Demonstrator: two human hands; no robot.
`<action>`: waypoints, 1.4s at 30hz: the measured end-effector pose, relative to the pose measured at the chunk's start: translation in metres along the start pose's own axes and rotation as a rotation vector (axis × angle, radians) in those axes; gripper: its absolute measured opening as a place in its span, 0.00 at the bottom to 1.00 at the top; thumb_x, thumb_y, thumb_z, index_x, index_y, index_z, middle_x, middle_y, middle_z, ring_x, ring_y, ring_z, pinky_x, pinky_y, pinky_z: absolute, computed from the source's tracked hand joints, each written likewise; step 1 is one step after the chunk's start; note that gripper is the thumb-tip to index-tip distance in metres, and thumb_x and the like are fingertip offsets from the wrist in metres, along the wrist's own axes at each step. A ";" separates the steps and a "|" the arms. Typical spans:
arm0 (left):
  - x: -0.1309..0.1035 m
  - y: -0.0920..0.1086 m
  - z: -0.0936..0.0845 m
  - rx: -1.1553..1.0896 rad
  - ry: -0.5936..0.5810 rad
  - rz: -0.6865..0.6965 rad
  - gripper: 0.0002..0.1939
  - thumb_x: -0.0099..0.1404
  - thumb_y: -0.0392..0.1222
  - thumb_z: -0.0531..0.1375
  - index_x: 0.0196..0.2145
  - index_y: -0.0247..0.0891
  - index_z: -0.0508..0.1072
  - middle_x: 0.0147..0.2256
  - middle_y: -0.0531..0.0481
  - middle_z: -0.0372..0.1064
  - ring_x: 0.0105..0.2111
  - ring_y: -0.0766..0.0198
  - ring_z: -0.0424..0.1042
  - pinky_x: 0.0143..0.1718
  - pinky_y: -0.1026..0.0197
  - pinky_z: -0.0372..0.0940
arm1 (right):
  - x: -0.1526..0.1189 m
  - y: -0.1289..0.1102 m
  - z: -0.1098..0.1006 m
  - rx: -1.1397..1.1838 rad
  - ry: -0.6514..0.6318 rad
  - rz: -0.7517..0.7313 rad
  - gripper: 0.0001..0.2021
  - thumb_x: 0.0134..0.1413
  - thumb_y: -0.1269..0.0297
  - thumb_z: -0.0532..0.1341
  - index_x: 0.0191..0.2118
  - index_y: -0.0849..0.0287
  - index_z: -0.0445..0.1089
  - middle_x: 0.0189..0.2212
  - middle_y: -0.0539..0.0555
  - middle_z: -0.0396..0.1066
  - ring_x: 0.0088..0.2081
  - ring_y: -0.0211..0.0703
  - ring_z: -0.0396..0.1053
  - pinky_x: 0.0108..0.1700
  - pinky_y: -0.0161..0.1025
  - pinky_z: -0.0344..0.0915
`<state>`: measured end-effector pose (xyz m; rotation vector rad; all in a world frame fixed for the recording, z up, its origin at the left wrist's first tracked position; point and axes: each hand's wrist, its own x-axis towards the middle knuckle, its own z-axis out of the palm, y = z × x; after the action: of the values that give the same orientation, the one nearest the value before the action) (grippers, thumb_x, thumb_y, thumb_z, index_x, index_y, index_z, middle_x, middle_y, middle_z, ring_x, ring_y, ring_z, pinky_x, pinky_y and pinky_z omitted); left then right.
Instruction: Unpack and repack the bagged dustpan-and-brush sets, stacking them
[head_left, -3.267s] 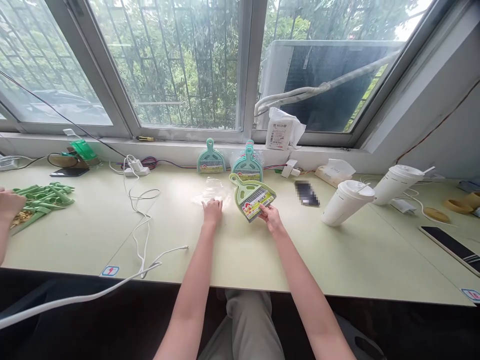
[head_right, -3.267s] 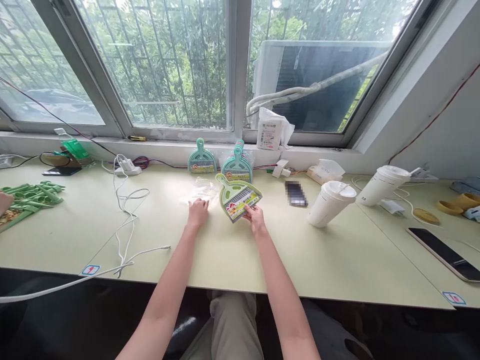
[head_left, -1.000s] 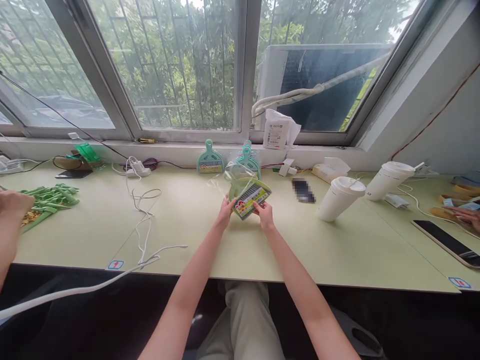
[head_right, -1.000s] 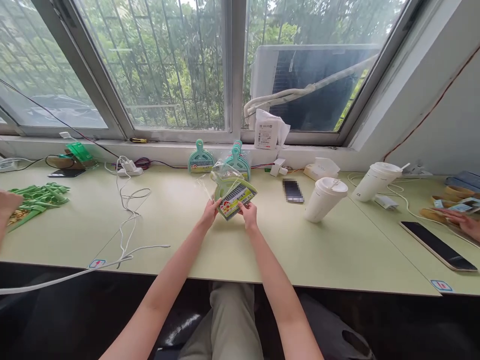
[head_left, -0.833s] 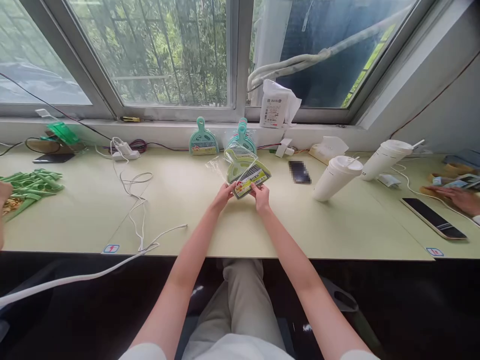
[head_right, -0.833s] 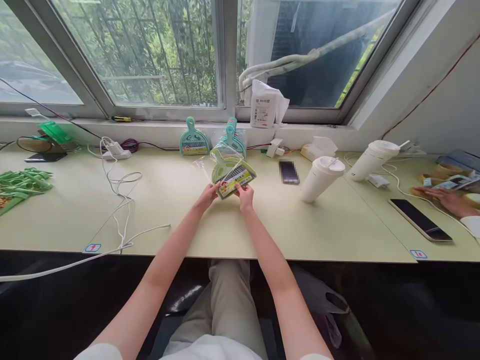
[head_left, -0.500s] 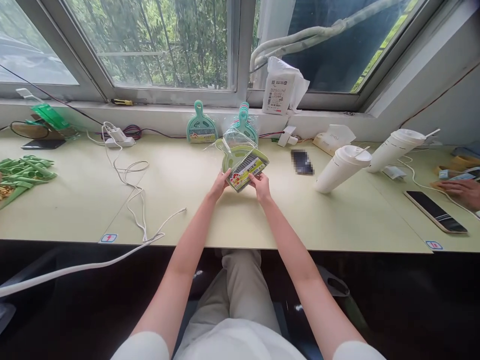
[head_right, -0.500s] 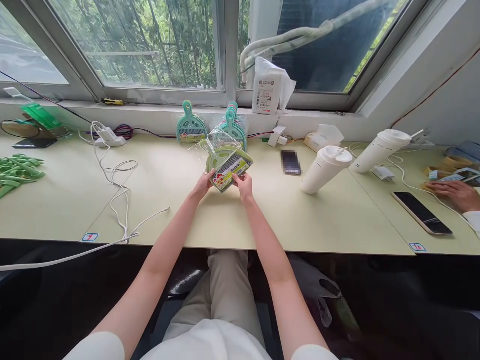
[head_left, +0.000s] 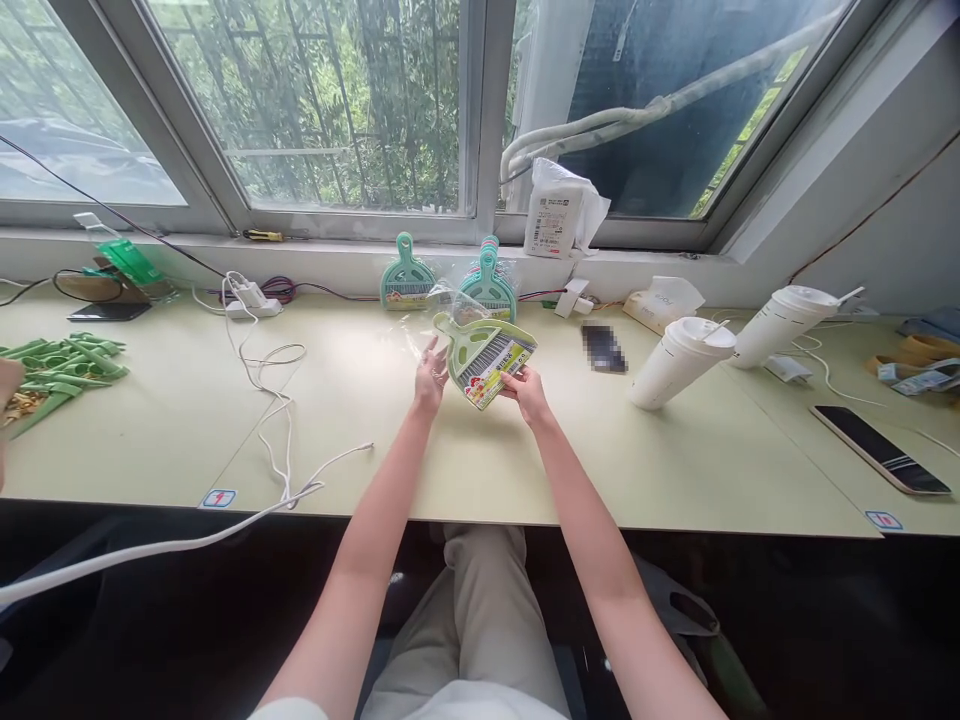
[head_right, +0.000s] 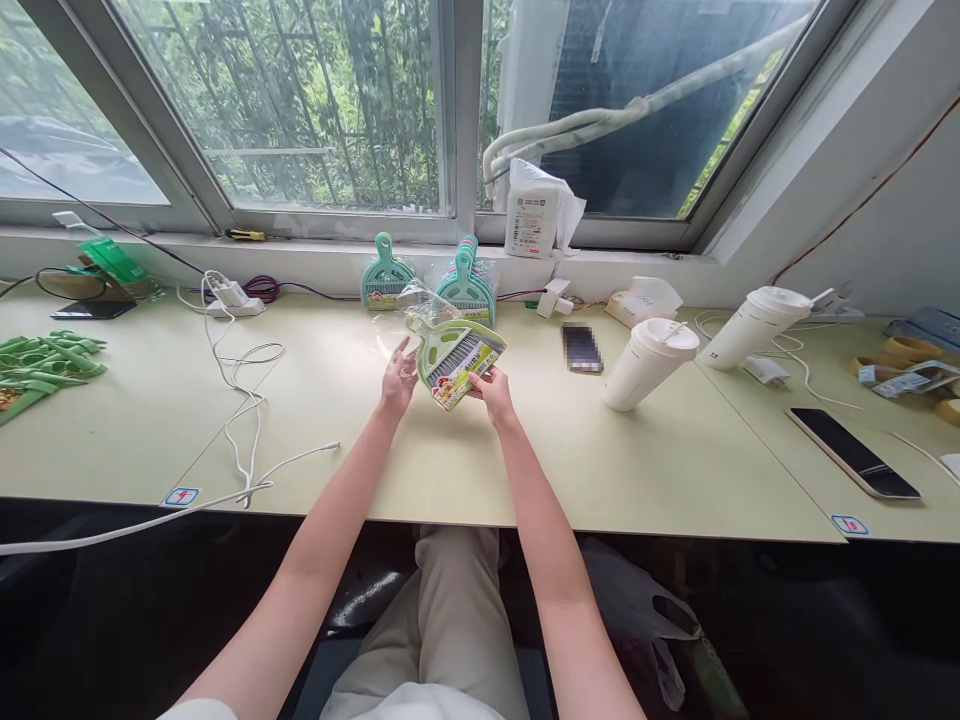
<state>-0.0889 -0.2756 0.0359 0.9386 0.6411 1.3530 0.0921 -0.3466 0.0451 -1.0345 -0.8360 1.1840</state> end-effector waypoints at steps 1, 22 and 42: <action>0.002 0.004 -0.006 0.006 0.033 0.011 0.24 0.68 0.49 0.47 0.61 0.46 0.54 0.55 0.45 0.64 0.54 0.61 0.66 0.53 0.53 0.61 | 0.001 0.001 -0.001 -0.006 0.020 -0.006 0.11 0.46 0.67 0.66 0.37 0.61 0.67 0.35 0.53 0.75 0.35 0.42 0.75 0.41 0.45 0.75; 0.004 0.008 -0.019 0.076 -0.136 -0.162 0.26 0.57 0.44 0.61 0.54 0.40 0.65 0.46 0.46 0.72 0.42 0.60 0.72 0.46 0.55 0.67 | -0.001 0.011 0.003 0.050 -0.013 0.084 0.10 0.47 0.69 0.67 0.36 0.62 0.69 0.36 0.55 0.76 0.36 0.44 0.75 0.43 0.44 0.75; -0.010 0.002 -0.002 0.073 -0.268 -0.228 0.26 0.54 0.45 0.64 0.51 0.38 0.69 0.43 0.46 0.74 0.41 0.58 0.73 0.42 0.57 0.65 | -0.002 0.008 0.009 0.036 -0.010 -0.086 0.17 0.42 0.59 0.68 0.39 0.59 0.68 0.40 0.54 0.74 0.44 0.45 0.72 0.49 0.47 0.71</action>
<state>-0.0934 -0.2854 0.0348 1.0506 0.5754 0.9867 0.0809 -0.3460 0.0403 -0.9556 -0.8556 1.1282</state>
